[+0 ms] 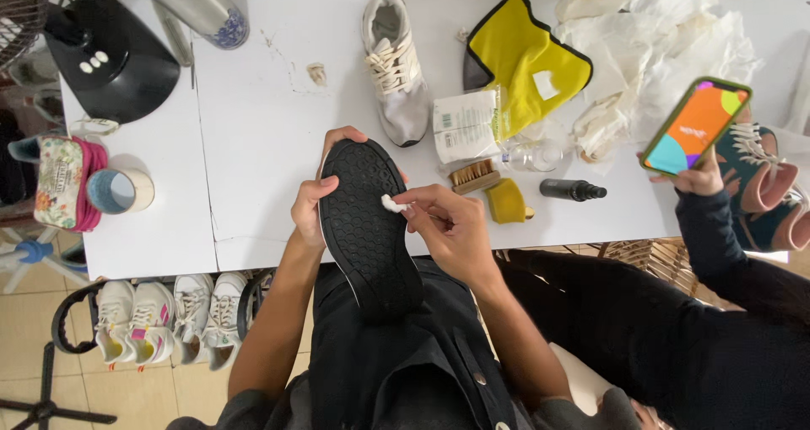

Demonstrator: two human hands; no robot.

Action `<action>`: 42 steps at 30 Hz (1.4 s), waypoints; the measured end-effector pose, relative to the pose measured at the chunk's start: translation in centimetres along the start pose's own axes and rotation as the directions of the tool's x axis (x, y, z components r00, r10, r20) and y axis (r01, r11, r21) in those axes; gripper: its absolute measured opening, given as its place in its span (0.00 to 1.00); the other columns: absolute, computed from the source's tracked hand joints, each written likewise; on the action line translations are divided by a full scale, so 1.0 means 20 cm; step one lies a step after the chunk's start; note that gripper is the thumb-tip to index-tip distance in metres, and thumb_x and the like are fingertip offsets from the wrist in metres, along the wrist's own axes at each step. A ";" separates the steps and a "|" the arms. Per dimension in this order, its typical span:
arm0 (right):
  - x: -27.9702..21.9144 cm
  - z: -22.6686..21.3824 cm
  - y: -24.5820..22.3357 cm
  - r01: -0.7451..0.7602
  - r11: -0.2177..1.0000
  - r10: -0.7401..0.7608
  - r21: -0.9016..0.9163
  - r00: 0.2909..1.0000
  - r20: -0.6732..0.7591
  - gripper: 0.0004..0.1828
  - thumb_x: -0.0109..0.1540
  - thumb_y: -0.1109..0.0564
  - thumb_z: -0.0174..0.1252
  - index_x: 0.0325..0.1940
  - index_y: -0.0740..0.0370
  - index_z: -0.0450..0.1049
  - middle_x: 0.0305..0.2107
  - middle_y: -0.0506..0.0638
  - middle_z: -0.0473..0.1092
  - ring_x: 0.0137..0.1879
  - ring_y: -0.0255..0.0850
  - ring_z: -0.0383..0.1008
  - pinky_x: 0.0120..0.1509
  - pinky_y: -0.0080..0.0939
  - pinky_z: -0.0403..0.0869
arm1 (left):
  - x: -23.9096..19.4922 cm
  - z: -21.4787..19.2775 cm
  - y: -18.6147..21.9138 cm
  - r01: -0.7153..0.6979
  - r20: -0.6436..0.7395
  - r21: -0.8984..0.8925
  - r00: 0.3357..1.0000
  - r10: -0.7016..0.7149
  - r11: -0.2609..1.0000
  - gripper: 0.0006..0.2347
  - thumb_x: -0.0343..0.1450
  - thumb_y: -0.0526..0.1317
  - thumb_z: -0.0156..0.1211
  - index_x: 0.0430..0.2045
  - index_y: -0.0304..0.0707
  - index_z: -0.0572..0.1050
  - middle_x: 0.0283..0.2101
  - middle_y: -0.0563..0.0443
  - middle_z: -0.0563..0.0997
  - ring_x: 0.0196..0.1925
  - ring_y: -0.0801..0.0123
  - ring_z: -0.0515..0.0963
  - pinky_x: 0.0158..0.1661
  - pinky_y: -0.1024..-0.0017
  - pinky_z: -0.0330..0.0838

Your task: The person cleans the sole of a white sneaker using a cotton swab to remove dirt from the treads. They then apply a liquid from a spray bottle onto a yellow sponge and scrub the shoe's sole with it.

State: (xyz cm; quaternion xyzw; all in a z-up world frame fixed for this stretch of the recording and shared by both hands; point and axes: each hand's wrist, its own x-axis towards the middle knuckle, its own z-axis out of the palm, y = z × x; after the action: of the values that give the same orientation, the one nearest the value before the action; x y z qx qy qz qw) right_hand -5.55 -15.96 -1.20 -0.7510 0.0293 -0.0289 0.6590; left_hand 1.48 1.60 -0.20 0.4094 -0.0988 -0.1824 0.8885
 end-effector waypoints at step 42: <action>0.12 0.05 0.00 0.055 0.995 -0.051 -0.086 0.998 0.049 0.08 0.70 0.63 0.65 0.49 0.57 0.87 0.18 0.47 0.77 0.16 0.31 0.54 0.21 0.31 0.59 | 0.03 -0.14 0.04 -0.051 -0.011 -0.094 0.999 0.051 0.994 0.29 0.68 0.46 0.50 0.64 0.30 0.63 0.46 0.45 0.73 0.47 0.66 0.77 0.47 0.73 0.75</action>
State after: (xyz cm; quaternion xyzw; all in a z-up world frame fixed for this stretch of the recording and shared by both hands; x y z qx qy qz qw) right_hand -3.01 -15.13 -1.28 -0.7800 -0.0045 -0.0276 0.6252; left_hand 3.22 3.74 -1.50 0.3651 -0.0965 -0.1623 0.9116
